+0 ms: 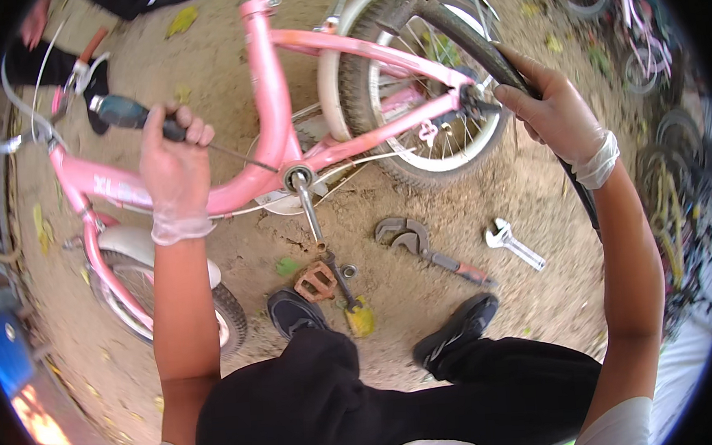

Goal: The person removes the crank arm from a pink bicycle using a wrench and hammer, then reassembles the crank and installs the handlebar. They use a hammer to tap the crank arm off, place a washer and pedal onto the crank, and attach the handlebar to the stem.

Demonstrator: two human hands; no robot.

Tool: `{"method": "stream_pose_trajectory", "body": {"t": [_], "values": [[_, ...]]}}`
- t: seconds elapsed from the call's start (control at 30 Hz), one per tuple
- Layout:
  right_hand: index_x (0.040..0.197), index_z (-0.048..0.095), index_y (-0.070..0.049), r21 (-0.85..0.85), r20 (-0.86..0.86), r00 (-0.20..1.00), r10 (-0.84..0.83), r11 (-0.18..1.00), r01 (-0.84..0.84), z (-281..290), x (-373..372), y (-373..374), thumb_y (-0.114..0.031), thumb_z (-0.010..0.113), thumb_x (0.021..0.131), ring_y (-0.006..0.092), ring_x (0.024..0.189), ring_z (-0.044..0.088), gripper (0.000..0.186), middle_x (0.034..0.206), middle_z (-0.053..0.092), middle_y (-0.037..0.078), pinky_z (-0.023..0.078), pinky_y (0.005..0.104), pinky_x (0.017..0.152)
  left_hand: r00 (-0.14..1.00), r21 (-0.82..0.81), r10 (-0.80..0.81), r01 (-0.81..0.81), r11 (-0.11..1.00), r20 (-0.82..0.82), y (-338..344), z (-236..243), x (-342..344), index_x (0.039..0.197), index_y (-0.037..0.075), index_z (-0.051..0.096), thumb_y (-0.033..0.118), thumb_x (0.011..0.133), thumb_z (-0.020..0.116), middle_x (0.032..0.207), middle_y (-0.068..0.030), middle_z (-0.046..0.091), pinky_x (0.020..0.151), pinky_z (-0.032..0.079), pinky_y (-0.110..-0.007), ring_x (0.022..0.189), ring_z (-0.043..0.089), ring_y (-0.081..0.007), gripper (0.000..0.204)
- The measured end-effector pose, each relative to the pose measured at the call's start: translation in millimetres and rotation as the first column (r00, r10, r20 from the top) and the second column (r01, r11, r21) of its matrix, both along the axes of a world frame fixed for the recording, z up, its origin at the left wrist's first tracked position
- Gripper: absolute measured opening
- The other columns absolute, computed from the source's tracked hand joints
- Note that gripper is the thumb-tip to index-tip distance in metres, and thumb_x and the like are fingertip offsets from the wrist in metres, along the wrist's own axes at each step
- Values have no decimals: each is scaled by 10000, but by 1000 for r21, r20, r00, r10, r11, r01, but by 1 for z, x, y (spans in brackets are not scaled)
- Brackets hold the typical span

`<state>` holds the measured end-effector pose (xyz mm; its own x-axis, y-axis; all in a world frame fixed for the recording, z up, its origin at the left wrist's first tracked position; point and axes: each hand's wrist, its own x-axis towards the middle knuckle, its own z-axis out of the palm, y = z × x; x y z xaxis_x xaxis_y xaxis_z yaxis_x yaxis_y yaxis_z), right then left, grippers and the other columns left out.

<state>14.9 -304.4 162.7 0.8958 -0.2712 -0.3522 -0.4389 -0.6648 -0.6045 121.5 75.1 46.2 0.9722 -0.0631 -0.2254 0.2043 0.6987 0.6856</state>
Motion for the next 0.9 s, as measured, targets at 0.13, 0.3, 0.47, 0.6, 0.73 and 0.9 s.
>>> {"method": "stream_pose_trajectory", "body": {"t": [0.13, 0.3, 0.47, 0.6, 0.73, 0.9], "values": [[1486, 407, -99, -80, -117, 970, 213, 971, -223, 33, 62, 35, -181, 653, 942, 16, 493, 389, 603, 693, 451, -73, 335, 187, 427, 989, -54, 137, -140, 989, -52, 4, -20, 11, 923, 55, 499, 182, 968, 558, 752, -44, 496, 568, 359, -307, 593, 430, -146, 147], [1489, 402, -96, -80, -304, 870, 388, 900, -429, 57, 123, 69, -247, 681, 930, 19, 515, 389, 643, 745, 490, -72, 332, 190, 456, 937, -53, 247, -267, 962, -246, 0, -31, 10, 866, 63, 500, 160, 923, 601, 678, -31, 492, 463, 294, -275, 480, 375, -110, 151], [1495, 393, -100, -119, -449, 774, 447, 828, -547, 69, 158, 120, -229, 672, 931, 23, 512, 389, 642, 755, 501, -67, 330, 198, 454, 871, -64, 320, -368, 928, -372, 9, -42, -2, 795, 76, 483, 148, 901, 599, 616, -26, 472, 431, 255, -271, 440, 342, -110, 173], [1506, 372, -103, -111, -560, 671, 486, 758, -642, 84, 191, 167, -207, 650, 943, 19, 506, 388, 636, 770, 517, -53, 336, 196, 453, 835, -164, 305, -417, 894, -458, 17, -41, -2, 750, 81, 484, 140, 877, 600, 582, -17, 469, 407, 228, -263, 414, 324, -96, 182], [1489, 392, -83, -172, -579, 660, 479, 719, -673, 90, 213, 207, -225, 640, 946, 22, 500, 398, 613, 726, 493, -52, 337, 207, 446, 825, -246, 290, -447, 860, -485, 18, -44, 4, 760, 97, 502, 152, 875, 620, 587, 7, 473, 410, 225, -248, 425, 326, -72, 174], [1474, 400, -51, -143, -535, 550, 641, 574, -806, 54, 242, 249, -251, 634, 951, 34, 454, 424, 606, 670, 513, -38, 349, 217, 414, 815, -233, 275, -438, 868, -510, 11, -54, 4, 829, 99, 515, 167, 892, 631, 607, 23, 479, 415, 229, -236, 449, 343, -56, 148]]}}
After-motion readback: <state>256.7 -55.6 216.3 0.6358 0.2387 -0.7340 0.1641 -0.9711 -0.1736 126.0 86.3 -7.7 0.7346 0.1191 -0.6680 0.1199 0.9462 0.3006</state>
